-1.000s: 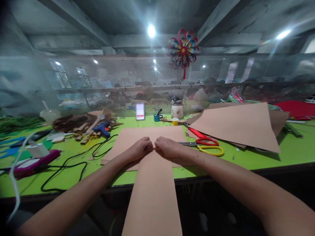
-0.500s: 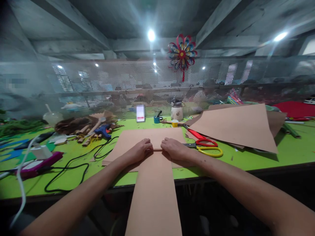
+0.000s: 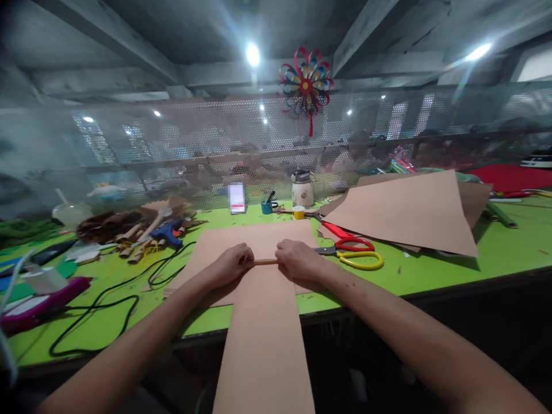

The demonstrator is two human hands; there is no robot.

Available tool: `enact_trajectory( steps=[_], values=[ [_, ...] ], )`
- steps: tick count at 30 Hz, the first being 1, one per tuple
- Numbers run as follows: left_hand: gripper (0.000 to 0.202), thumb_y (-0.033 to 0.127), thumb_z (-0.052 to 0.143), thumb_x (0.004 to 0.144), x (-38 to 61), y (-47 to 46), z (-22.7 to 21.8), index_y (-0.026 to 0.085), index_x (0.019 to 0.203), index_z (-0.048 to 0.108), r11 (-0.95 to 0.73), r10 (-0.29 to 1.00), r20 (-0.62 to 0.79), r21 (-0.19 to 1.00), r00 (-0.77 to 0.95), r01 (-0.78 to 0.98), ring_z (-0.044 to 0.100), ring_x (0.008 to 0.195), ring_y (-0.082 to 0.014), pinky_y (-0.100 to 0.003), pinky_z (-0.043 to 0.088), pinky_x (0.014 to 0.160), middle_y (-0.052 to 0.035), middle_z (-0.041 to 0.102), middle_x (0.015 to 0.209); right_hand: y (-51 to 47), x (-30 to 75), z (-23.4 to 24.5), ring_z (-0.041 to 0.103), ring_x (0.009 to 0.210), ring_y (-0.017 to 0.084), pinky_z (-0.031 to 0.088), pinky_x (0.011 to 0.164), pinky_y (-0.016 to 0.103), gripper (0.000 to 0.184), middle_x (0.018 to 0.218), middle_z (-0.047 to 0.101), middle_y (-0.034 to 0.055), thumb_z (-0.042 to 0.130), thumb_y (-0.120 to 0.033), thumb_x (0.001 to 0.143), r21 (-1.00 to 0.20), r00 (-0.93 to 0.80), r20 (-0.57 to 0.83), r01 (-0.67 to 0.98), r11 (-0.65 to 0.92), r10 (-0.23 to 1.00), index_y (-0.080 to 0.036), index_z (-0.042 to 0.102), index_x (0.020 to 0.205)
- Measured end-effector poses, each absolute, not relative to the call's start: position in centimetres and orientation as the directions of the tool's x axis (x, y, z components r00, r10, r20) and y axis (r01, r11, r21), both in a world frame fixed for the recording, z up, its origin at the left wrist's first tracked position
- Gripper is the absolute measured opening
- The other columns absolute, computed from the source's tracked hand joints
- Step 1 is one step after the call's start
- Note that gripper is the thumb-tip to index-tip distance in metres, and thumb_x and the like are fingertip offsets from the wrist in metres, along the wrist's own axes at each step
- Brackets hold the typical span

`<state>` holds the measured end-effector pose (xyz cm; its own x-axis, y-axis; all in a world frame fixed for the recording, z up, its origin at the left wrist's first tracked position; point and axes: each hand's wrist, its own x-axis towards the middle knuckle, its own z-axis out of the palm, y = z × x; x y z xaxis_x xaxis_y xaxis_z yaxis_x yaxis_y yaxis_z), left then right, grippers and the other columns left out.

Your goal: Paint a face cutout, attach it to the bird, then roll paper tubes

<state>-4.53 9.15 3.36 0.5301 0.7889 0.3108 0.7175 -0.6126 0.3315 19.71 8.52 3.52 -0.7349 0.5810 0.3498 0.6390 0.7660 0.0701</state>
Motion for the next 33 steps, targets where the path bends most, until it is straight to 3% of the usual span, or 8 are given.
enact_trajectory(
  steps=[9, 15, 24, 33],
  values=[
    [0.012, 0.018, 0.044, 0.090, -4.4, 6.7, 4.2, 0.019, 0.082, 0.052, -0.688, 0.725, 0.335, 0.321, 0.601, 0.651, 0.047, 0.077, -0.0159, -0.027, 0.040, 0.069, -0.0032, 0.050, 0.087, 6.2, 20.8, 4.8, 0.048, 0.068, 0.012, 0.033, 0.063, 0.025, 0.020, 0.081, 0.054, 0.0042, 0.047, -0.011, 0.088, -0.111, -0.725, 0.372, 0.586, 0.803, 0.580, -0.015, 0.059, 0.073],
    [0.015, 0.022, 0.038, 0.095, -4.0, 4.8, 5.3, 0.019, 0.084, 0.048, -0.721, 0.684, 0.344, 0.179, 0.643, 0.670, 0.045, 0.079, -0.0168, -0.028, 0.039, 0.069, -0.0051, 0.048, 0.091, 6.2, 21.0, 5.0, 0.048, 0.068, 0.012, 0.033, 0.062, 0.025, 0.016, 0.082, 0.054, 0.0037, 0.050, -0.011, 0.086, -0.163, -0.719, 0.349, 0.585, 0.795, 0.601, -0.016, 0.058, 0.073],
    [0.021, 0.020, 0.035, 0.096, -3.5, 4.7, 5.3, 0.017, 0.080, 0.049, -0.750, 0.610, 0.298, -0.081, 0.734, 0.656, 0.043, 0.083, -0.0203, -0.033, 0.038, 0.073, -0.0072, 0.050, 0.088, 6.2, 21.1, 4.8, 0.050, 0.074, 0.014, 0.034, 0.064, 0.026, 0.018, 0.083, 0.055, 0.0046, 0.046, -0.015, 0.091, -0.097, -0.750, 0.358, 0.562, 0.821, 0.556, -0.016, 0.057, 0.077],
    [0.022, 0.017, 0.040, 0.095, -3.3, 4.7, 5.5, 0.016, 0.080, 0.056, -0.715, 0.621, 0.231, -0.225, 0.749, 0.662, 0.045, 0.083, -0.0212, -0.033, 0.039, 0.072, -0.0077, 0.053, 0.085, 6.4, 20.8, 4.6, 0.051, 0.078, 0.017, 0.036, 0.068, 0.028, 0.018, 0.081, 0.057, 0.0060, 0.044, -0.013, 0.090, -0.002, -0.779, 0.379, 0.539, 0.842, 0.500, -0.016, 0.057, 0.078]
  ],
)
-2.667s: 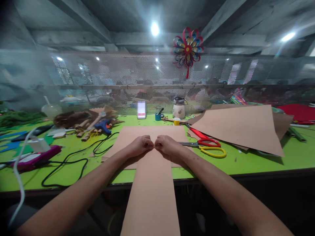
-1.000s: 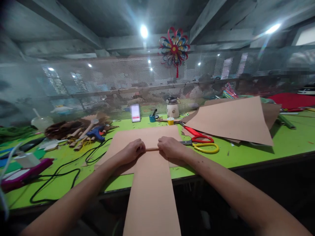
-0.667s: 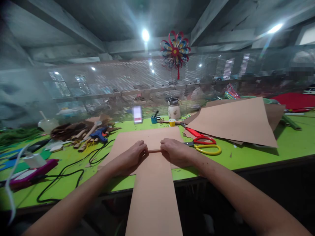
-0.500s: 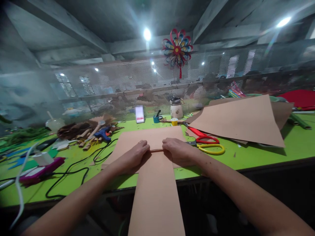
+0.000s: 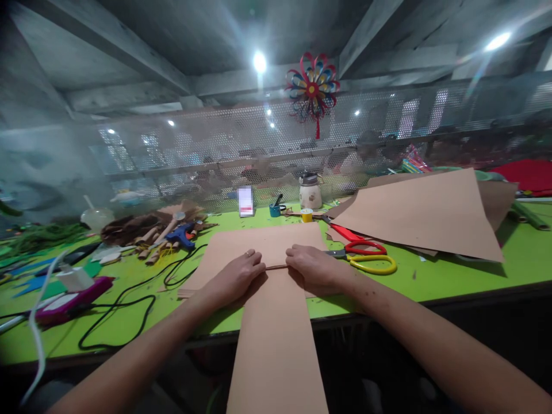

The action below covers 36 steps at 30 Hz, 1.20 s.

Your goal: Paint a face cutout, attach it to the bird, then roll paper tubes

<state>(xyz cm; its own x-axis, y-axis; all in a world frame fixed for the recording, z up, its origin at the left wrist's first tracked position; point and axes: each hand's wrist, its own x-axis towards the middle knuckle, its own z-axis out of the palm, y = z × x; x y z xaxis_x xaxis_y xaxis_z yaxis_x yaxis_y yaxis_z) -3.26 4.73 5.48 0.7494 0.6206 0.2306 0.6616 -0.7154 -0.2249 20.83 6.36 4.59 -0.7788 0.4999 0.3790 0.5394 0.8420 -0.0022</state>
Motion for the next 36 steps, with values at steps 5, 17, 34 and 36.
enact_trajectory(
  steps=[5, 17, 34, 36],
  values=[
    [0.025, 0.018, 0.038, 0.094, -3.5, 4.5, 4.9, 0.016, 0.080, 0.058, -0.707, 0.627, 0.251, -0.215, 0.738, 0.674, 0.046, 0.083, -0.0214, -0.033, 0.040, 0.073, -0.0083, 0.055, 0.084, 6.3, 20.8, 4.3, 0.050, 0.080, 0.018, 0.035, 0.067, 0.029, 0.019, 0.081, 0.057, 0.0072, 0.045, -0.012, 0.089, 0.052, -0.794, 0.363, 0.540, 0.840, 0.488, -0.015, 0.060, 0.078],
    [0.032, 0.036, 0.044, 0.082, -3.1, 8.6, 6.8, 0.015, 0.063, 0.059, -0.407, 0.891, 0.023, 0.482, 0.453, 0.776, 0.042, 0.055, -0.0130, -0.026, 0.031, 0.053, -0.0007, 0.054, 0.060, 7.7, 20.3, 2.5, 0.045, 0.069, 0.015, 0.032, 0.060, 0.028, 0.019, 0.080, 0.054, 0.0066, 0.048, -0.012, 0.090, 0.121, -0.760, 0.425, 0.587, 0.801, 0.492, -0.014, 0.058, 0.074],
    [0.038, 0.049, 0.052, 0.080, -3.0, 5.9, 7.5, 0.018, 0.062, 0.038, -0.300, 0.826, -0.024, 0.827, 0.563, 0.476, 0.028, 0.059, -0.0103, -0.025, 0.027, 0.055, 0.0048, 0.032, 0.062, 7.1, 19.0, 2.8, 0.043, 0.075, 0.021, 0.037, 0.066, 0.034, 0.020, 0.080, 0.054, 0.0092, 0.040, -0.010, 0.095, 0.280, -0.735, 0.633, 0.512, 0.812, 0.244, -0.014, 0.058, 0.085],
    [0.037, 0.049, 0.057, 0.077, -2.9, 5.5, 7.4, 0.017, 0.063, 0.045, -0.195, 0.827, -0.072, 0.893, 0.558, 0.405, 0.032, 0.057, -0.0101, -0.025, 0.030, 0.055, 0.0042, 0.038, 0.061, 6.9, 19.0, 3.0, 0.044, 0.078, 0.022, 0.038, 0.069, 0.034, 0.021, 0.082, 0.055, 0.0102, 0.039, -0.010, 0.095, 0.266, -0.730, 0.630, 0.523, 0.810, 0.264, -0.014, 0.058, 0.089]
  ],
)
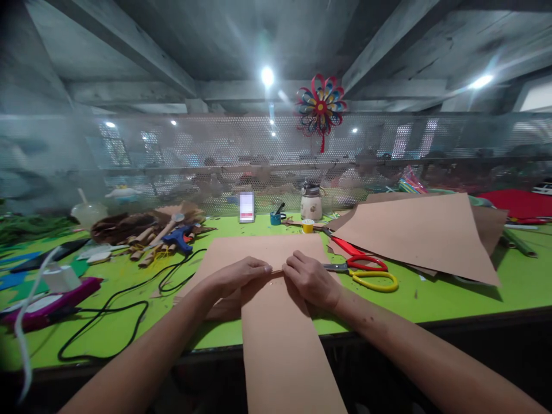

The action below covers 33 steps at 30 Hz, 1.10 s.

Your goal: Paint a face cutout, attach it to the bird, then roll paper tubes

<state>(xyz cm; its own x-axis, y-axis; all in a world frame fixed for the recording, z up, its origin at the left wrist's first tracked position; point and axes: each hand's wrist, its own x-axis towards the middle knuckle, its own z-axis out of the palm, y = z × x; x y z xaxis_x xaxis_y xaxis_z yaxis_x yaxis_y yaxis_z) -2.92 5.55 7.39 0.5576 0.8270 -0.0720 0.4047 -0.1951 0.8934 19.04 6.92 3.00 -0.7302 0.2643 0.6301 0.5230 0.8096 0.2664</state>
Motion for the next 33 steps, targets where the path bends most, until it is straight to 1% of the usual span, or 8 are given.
enact_trajectory(
  steps=[5, 9, 13, 16, 19, 22, 26, 33],
  values=[
    [0.030, 0.044, 0.066, 0.072, -2.9, 5.3, 6.8, 0.016, 0.071, 0.055, 0.106, 0.805, -0.172, 0.983, 0.567, 0.148, 0.046, 0.058, -0.0125, -0.027, 0.039, 0.060, 0.0013, 0.050, 0.064, 7.0, 19.0, 2.9, 0.046, 0.083, 0.022, 0.040, 0.072, 0.034, 0.022, 0.086, 0.056, 0.0110, 0.038, -0.011, 0.095, 0.162, -0.702, 0.627, 0.542, 0.825, 0.338, -0.015, 0.059, 0.091],
    [0.033, 0.041, 0.070, 0.069, -3.1, 5.7, 6.7, 0.015, 0.063, 0.051, 0.001, 0.820, -0.136, 0.972, 0.556, 0.236, 0.036, 0.053, -0.0085, -0.023, 0.030, 0.053, 0.0048, 0.041, 0.058, 7.2, 19.1, 3.0, 0.050, 0.084, 0.020, 0.043, 0.073, 0.032, 0.012, 0.090, 0.056, 0.0096, 0.048, -0.016, 0.091, -0.074, -0.617, 0.682, 0.478, 0.875, 0.394, -0.017, 0.060, 0.093],
    [0.034, 0.045, 0.065, 0.074, -3.5, 6.0, 6.9, 0.016, 0.066, 0.051, -0.100, 0.829, -0.083, 0.951, 0.553, 0.293, 0.030, 0.053, -0.0080, -0.023, 0.025, 0.052, 0.0060, 0.035, 0.059, 6.8, 19.3, 3.3, 0.054, 0.080, 0.016, 0.045, 0.070, 0.027, 0.016, 0.093, 0.058, 0.0076, 0.052, -0.016, 0.086, -0.376, -0.541, 0.630, 0.415, 0.828, 0.557, -0.016, 0.060, 0.100],
    [0.035, 0.047, 0.063, 0.076, -3.5, 6.1, 7.1, 0.014, 0.068, 0.055, -0.193, 0.828, -0.042, 0.915, 0.558, 0.356, 0.030, 0.054, -0.0082, -0.023, 0.024, 0.051, 0.0053, 0.037, 0.060, 6.7, 19.4, 3.7, 0.055, 0.076, 0.016, 0.044, 0.066, 0.026, 0.016, 0.088, 0.061, 0.0074, 0.048, -0.023, 0.090, -0.478, -0.498, 0.571, 0.445, 0.757, 0.653, -0.015, 0.061, 0.096],
    [0.037, 0.050, 0.061, 0.078, -3.5, 6.2, 7.1, 0.013, 0.074, 0.058, -0.205, 0.822, -0.025, 0.919, 0.569, 0.337, 0.036, 0.057, -0.0093, -0.023, 0.028, 0.053, 0.0032, 0.044, 0.063, 7.7, 19.3, 4.8, 0.054, 0.065, 0.015, 0.041, 0.061, 0.026, 0.031, 0.072, 0.060, 0.0053, 0.046, -0.037, 0.092, -0.550, -0.589, 0.422, 0.438, 0.711, 0.689, -0.014, 0.060, 0.079],
    [0.039, 0.052, 0.060, 0.078, -3.8, 6.5, 7.0, 0.012, 0.079, 0.060, -0.210, 0.818, 0.002, 0.932, 0.575, 0.296, 0.041, 0.060, -0.0107, -0.024, 0.033, 0.058, 0.0009, 0.050, 0.069, 9.5, 18.6, 6.7, 0.050, 0.048, 0.013, 0.040, 0.053, 0.025, 0.055, 0.050, 0.052, 0.0011, 0.035, -0.056, 0.093, -0.759, -0.666, 0.104, 0.427, 0.491, 0.739, -0.016, 0.054, 0.062],
    [0.039, 0.052, 0.060, 0.078, -4.8, 7.1, 7.1, 0.013, 0.077, 0.059, -0.264, 0.837, 0.056, 0.913, 0.544, 0.312, 0.040, 0.061, -0.0106, -0.023, 0.032, 0.057, 0.0012, 0.050, 0.068, 11.1, 17.2, 8.7, 0.047, 0.041, 0.011, 0.039, 0.047, 0.025, 0.062, 0.044, 0.051, 0.0005, 0.039, -0.066, 0.088, -0.790, -0.716, 0.014, 0.421, 0.447, 0.698, -0.016, 0.051, 0.054],
    [0.039, 0.052, 0.063, 0.075, -5.3, 7.3, 7.2, 0.015, 0.068, 0.055, -0.273, 0.834, 0.037, 0.895, 0.550, 0.353, 0.034, 0.057, -0.0092, -0.022, 0.028, 0.053, 0.0040, 0.043, 0.062, 11.5, 17.3, 6.5, 0.044, 0.042, 0.008, 0.036, 0.048, 0.022, 0.055, 0.045, 0.048, -0.0025, 0.047, -0.060, 0.087, -0.834, -0.740, 0.014, 0.362, 0.416, 0.673, -0.016, 0.051, 0.055]
  ],
)
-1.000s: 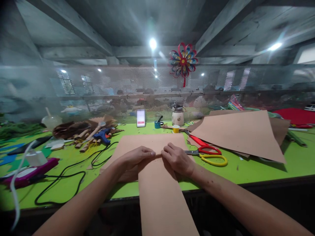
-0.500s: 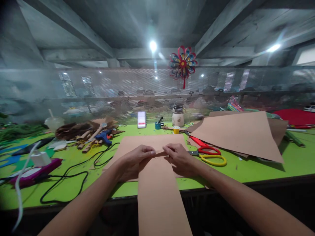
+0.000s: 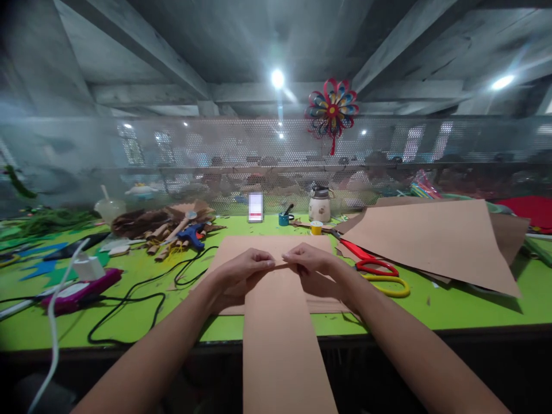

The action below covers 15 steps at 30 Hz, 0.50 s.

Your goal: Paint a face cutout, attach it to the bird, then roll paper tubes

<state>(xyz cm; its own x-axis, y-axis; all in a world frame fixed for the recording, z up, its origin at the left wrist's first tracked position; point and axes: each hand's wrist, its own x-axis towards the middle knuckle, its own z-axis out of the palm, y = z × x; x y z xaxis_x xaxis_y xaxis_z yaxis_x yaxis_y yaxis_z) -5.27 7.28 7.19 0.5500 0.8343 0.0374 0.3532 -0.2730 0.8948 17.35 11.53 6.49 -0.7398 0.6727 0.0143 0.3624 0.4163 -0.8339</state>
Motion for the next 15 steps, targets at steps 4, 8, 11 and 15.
enact_trajectory(
  steps=[4, 8, 11, 15],
  values=[
    [0.036, 0.048, 0.066, 0.073, -4.7, 7.0, 6.9, 0.013, 0.072, 0.058, -0.177, 0.835, -0.013, 0.941, 0.550, 0.290, 0.038, 0.057, -0.0091, -0.022, 0.031, 0.054, 0.0028, 0.047, 0.064, 12.0, 18.1, 5.5, 0.041, 0.042, 0.008, 0.032, 0.046, 0.022, 0.053, 0.046, 0.047, -0.0036, 0.051, -0.058, 0.086, -0.840, -0.757, 0.017, 0.344, 0.420, 0.653, -0.015, 0.053, 0.056],
    [0.033, 0.044, 0.069, 0.072, -4.6, 7.0, 6.6, 0.013, 0.075, 0.061, -0.104, 0.842, -0.052, 0.961, 0.537, 0.256, 0.044, 0.060, -0.0102, -0.023, 0.034, 0.056, 0.0000, 0.053, 0.067, 12.2, 18.2, 5.3, 0.042, 0.043, 0.007, 0.032, 0.046, 0.021, 0.048, 0.049, 0.049, -0.0035, 0.057, -0.056, 0.082, -0.867, -0.761, 0.027, 0.305, 0.394, 0.648, -0.015, 0.053, 0.057],
    [0.033, 0.044, 0.070, 0.072, -4.7, 7.3, 6.3, 0.013, 0.079, 0.063, -0.091, 0.846, -0.060, 0.963, 0.529, 0.255, 0.048, 0.063, -0.0120, -0.024, 0.038, 0.060, -0.0019, 0.056, 0.071, 12.2, 18.2, 5.2, 0.040, 0.043, 0.007, 0.030, 0.045, 0.021, 0.046, 0.048, 0.048, -0.0040, 0.059, -0.054, 0.081, -0.872, -0.760, 0.036, 0.293, 0.393, 0.648, -0.015, 0.053, 0.058],
    [0.035, 0.044, 0.072, 0.071, -4.7, 7.5, 5.9, 0.011, 0.081, 0.063, -0.059, 0.848, -0.081, 0.968, 0.524, 0.244, 0.049, 0.062, -0.0117, -0.024, 0.038, 0.060, -0.0019, 0.058, 0.070, 12.2, 18.3, 5.3, 0.036, 0.042, 0.006, 0.026, 0.045, 0.021, 0.047, 0.044, 0.044, -0.0047, 0.057, -0.053, 0.083, -0.844, -0.776, 0.069, 0.290, 0.452, 0.627, -0.015, 0.053, 0.055]
  ],
)
